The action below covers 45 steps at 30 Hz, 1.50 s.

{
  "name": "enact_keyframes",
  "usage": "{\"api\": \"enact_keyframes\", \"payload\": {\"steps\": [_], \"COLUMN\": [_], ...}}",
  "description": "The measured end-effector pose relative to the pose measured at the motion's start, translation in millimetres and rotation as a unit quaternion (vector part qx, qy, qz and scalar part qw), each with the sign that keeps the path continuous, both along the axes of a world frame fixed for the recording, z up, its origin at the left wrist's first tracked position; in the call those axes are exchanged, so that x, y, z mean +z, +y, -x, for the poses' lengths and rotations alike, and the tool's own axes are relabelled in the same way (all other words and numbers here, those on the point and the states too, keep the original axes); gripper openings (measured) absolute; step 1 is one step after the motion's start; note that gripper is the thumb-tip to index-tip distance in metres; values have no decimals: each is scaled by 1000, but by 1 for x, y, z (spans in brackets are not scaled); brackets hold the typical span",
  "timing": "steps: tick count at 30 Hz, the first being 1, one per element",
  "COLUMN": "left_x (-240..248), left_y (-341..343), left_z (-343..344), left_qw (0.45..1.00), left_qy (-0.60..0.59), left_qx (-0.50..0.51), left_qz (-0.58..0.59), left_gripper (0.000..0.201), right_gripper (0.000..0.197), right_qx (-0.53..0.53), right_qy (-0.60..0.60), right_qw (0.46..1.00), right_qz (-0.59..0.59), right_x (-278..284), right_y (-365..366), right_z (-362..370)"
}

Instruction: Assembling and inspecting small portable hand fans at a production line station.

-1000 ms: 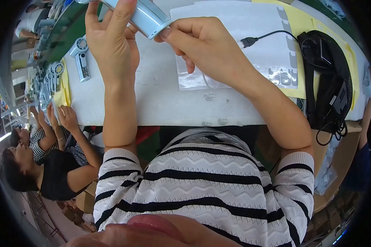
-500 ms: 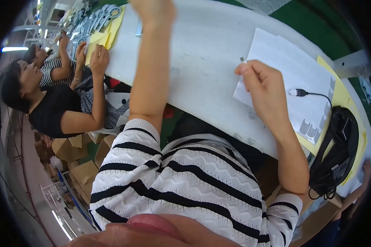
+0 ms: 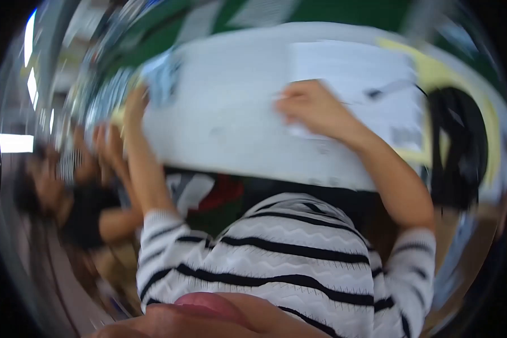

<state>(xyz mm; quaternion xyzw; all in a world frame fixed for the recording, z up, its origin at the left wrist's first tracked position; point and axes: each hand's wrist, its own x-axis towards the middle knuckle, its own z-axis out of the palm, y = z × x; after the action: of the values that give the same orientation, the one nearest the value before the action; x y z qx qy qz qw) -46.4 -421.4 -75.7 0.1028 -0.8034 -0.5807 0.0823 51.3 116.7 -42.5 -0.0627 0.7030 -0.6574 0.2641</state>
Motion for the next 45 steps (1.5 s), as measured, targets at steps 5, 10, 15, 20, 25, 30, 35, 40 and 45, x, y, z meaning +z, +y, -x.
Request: {"api": "enact_keyframes", "payload": {"steps": [5,10,15,20,25,30,35,40,45], "left_x": [45,124,107,25,-7,7,75,96,65], "left_y": [116,407,558,701,792,702,560,437,405], "left_z": [49,-3,92,221,212,231,143,38,-26], "left_qw": [869,884,841,816,739,812,888,866,834], "left_qy": [217,251,194,97,160,80,-72,-107,-73], "left_qx": [24,-341,-478,-568,-600,-574,-411,-143,-76], "left_qz": [443,197,164,45,262,76,-194,-467,-542], "left_gripper": [43,39,41,49,51,36,26,24,24], "right_gripper": [20,21,17,15,16,20,22,23,23], "right_qx": [45,140,259,331,344,356,185,-61,-142], "right_qy": [-153,-96,-79,-63,-16,-57,-23,16,156], "right_qw": [979,984,962,941,937,930,974,979,961], "right_qz": [129,46,42,39,53,75,126,192,176], "right_x": [-11,-20,-42,-41,-46,-42,-21,21,21], "right_y": [-1,7,-7,-18,-7,-4,29,29,14], "right_z": [8,-3,-5,-6,-6,3,15,8,-7]}}
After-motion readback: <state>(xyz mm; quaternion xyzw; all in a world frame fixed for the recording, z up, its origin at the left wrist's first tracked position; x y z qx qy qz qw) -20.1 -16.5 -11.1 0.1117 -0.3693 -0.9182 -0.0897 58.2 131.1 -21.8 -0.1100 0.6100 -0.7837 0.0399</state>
